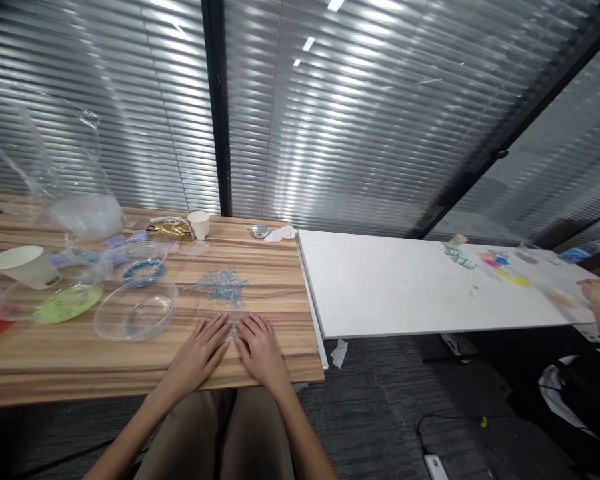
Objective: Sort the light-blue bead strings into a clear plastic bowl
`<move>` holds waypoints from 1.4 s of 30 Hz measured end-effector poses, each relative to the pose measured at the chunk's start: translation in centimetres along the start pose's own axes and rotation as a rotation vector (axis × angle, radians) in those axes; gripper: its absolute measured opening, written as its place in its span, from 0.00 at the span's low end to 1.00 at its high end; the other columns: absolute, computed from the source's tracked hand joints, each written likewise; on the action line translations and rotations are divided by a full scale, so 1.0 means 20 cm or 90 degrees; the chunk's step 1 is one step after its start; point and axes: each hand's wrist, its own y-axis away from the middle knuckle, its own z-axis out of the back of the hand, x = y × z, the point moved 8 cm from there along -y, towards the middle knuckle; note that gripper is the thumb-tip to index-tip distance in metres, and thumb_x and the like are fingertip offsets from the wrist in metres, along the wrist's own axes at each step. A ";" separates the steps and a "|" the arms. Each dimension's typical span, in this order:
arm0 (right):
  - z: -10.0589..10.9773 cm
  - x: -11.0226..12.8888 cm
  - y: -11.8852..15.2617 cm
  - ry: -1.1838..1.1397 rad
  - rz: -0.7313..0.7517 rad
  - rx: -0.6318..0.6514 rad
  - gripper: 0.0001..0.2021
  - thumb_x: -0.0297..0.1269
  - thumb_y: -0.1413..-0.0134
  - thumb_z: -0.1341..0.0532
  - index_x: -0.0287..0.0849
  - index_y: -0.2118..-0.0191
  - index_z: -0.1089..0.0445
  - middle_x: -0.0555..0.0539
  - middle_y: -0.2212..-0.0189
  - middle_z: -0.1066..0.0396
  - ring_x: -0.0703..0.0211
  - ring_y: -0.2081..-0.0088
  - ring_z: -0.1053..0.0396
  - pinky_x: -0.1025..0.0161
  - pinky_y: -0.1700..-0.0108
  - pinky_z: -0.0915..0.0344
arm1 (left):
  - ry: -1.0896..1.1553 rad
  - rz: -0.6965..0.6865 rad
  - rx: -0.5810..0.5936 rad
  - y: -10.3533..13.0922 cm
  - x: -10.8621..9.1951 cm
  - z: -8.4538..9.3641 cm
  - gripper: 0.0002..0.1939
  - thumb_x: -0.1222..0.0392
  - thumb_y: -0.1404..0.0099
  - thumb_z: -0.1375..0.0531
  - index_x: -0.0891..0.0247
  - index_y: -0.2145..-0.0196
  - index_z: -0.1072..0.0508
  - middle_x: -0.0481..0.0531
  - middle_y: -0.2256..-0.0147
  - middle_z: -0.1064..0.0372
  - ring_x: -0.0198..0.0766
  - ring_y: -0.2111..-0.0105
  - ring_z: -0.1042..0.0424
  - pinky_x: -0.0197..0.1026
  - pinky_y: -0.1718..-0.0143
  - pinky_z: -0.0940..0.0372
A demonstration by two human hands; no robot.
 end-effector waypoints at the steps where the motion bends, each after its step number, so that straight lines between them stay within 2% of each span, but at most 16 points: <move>1: 0.00 0.00 0.00 -0.001 -0.001 0.000 0.16 0.33 0.37 0.45 0.42 0.45 0.33 0.45 0.44 0.35 0.50 0.41 0.43 0.46 0.38 0.46 | 0.003 -0.007 0.002 0.01 0.00 0.00 0.22 0.58 0.28 0.53 0.69 0.40 0.39 0.63 0.38 0.46 0.49 0.37 0.47 0.60 0.40 0.47; 11: 0.00 0.00 0.00 -0.003 -0.001 -0.002 0.16 0.33 0.37 0.45 0.41 0.45 0.33 0.44 0.45 0.35 0.51 0.40 0.44 0.47 0.38 0.45 | 0.032 -0.031 0.034 0.03 -0.02 0.02 0.24 0.57 0.27 0.54 0.64 0.36 0.46 0.57 0.37 0.47 0.45 0.36 0.49 0.57 0.38 0.48; 17: -0.01 -0.01 0.00 0.001 -0.005 0.010 0.16 0.32 0.36 0.46 0.41 0.45 0.33 0.45 0.44 0.36 0.51 0.40 0.44 0.46 0.37 0.47 | 0.037 -0.028 0.024 0.02 -0.03 0.05 0.23 0.57 0.27 0.54 0.66 0.37 0.44 0.58 0.37 0.45 0.44 0.37 0.48 0.54 0.38 0.47; 28: 0.00 0.00 0.00 0.011 -0.001 0.003 0.16 0.32 0.37 0.46 0.42 0.44 0.34 0.44 0.44 0.36 0.51 0.40 0.43 0.46 0.38 0.45 | 0.036 -0.017 0.002 0.04 -0.03 0.03 0.23 0.56 0.27 0.53 0.67 0.38 0.41 0.60 0.38 0.44 0.45 0.37 0.47 0.54 0.39 0.45; 42: 0.00 0.00 0.00 0.003 -0.004 0.000 0.16 0.33 0.37 0.45 0.41 0.45 0.33 0.44 0.44 0.36 0.51 0.40 0.43 0.46 0.38 0.46 | 0.028 -0.025 0.011 0.04 -0.03 0.03 0.23 0.57 0.27 0.53 0.70 0.40 0.39 0.62 0.39 0.44 0.47 0.38 0.45 0.55 0.39 0.44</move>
